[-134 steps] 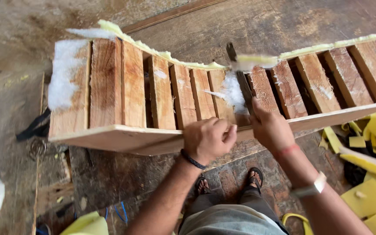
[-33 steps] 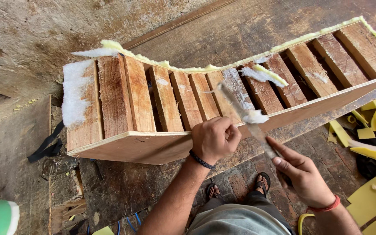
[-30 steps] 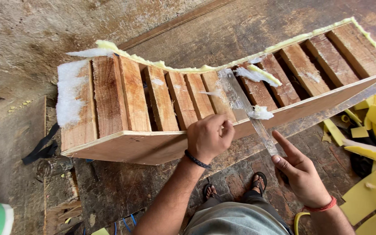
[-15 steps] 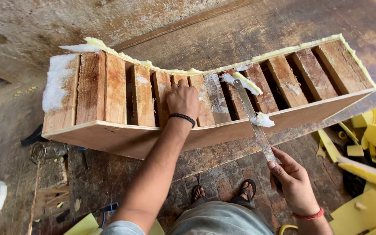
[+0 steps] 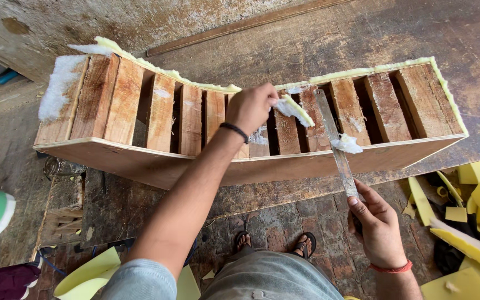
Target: The person aligns a curved yellow foam pad with a white wadding layer on a slatted wooden frame, presses it into place, and tucks the wadding between the slats. They then use a long saw to trim excess foam and wadding from the frame edges and reposition the frame on the workbench.
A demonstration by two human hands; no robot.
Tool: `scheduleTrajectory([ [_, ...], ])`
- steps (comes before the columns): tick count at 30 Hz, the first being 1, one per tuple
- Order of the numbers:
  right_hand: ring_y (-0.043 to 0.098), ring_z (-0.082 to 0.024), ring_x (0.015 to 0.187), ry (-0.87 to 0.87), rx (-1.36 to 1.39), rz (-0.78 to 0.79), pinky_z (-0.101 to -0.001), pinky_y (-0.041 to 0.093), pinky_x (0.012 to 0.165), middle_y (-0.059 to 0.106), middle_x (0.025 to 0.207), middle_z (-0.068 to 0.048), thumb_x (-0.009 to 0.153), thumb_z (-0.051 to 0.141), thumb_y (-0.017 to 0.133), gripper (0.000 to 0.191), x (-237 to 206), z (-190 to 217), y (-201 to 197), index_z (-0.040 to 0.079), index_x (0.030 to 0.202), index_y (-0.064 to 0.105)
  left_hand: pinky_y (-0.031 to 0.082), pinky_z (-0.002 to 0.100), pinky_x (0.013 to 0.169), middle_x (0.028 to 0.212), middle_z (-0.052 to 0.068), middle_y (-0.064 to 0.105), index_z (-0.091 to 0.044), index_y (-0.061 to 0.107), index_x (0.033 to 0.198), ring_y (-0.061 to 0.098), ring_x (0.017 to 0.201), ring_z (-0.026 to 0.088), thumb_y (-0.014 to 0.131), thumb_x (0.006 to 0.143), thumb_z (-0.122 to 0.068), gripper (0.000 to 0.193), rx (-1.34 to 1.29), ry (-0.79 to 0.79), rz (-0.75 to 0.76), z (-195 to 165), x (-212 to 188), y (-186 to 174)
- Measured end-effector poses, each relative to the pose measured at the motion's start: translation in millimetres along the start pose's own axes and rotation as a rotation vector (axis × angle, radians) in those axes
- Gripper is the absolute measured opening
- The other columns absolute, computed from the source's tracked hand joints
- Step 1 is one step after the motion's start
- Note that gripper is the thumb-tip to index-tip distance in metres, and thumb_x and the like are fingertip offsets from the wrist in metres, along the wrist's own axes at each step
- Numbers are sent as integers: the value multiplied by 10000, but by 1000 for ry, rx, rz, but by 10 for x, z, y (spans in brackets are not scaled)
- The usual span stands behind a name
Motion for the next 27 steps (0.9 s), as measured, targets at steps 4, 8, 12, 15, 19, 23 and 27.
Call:
scheduleTrajectory([
  [4,476,-66,451,9,4,-36,-217,304,374,586,638,-9,970,144,608,504,-27,52,-185,37,1460,566,610,396,620,907,91,736,-106,605,1278,655,682,156,659,925,-99,357,-8,129,155,-185,160,185],
  [8,476,-61,466,11,29,-91,-211,305,381,583,667,7,963,137,611,508,-101,37,-365,33,1458,564,556,407,845,1045,85,683,-181,726,1169,642,883,189,754,839,-130,335,39,219,217,-266,212,189],
  [12,458,-53,457,20,43,-80,-203,303,376,579,653,6,967,144,609,514,-157,22,-453,42,1469,569,531,344,869,1095,54,575,-195,727,1074,566,991,187,777,860,-173,221,248,184,353,-342,257,91],
  [15,460,-62,448,30,59,-85,-212,302,368,564,636,-1,973,145,611,504,-171,30,-484,36,1463,565,521,352,848,1008,36,585,-154,701,895,541,931,184,833,803,-245,186,343,329,308,-412,243,-34],
  [19,468,-67,448,25,-21,-105,-220,306,365,583,648,-7,963,132,614,515,-179,71,-505,42,1468,562,549,367,829,812,34,683,-199,640,989,642,724,184,756,944,-339,188,297,144,447,-467,72,-185],
  [23,509,-73,480,2,-174,-133,-241,367,390,638,690,-26,946,101,635,531,-198,145,-479,72,1470,554,633,343,627,969,38,750,-137,582,1121,755,817,171,774,898,-233,310,-242,188,128,-753,-209,-220],
  [27,545,-62,548,-77,-348,-143,-249,438,456,674,729,-26,936,83,669,542,-249,280,-397,144,1469,590,694,305,657,1084,81,796,-174,555,1345,799,874,180,746,932,-183,455,-610,170,314,-1257,-622,29],
])
Point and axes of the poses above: each hand's wrist, its own x-axis towards the middle knuckle, its own y-axis out of the palm, z = x × y, the point moved 1 cm from there along x, towards the middle knuckle
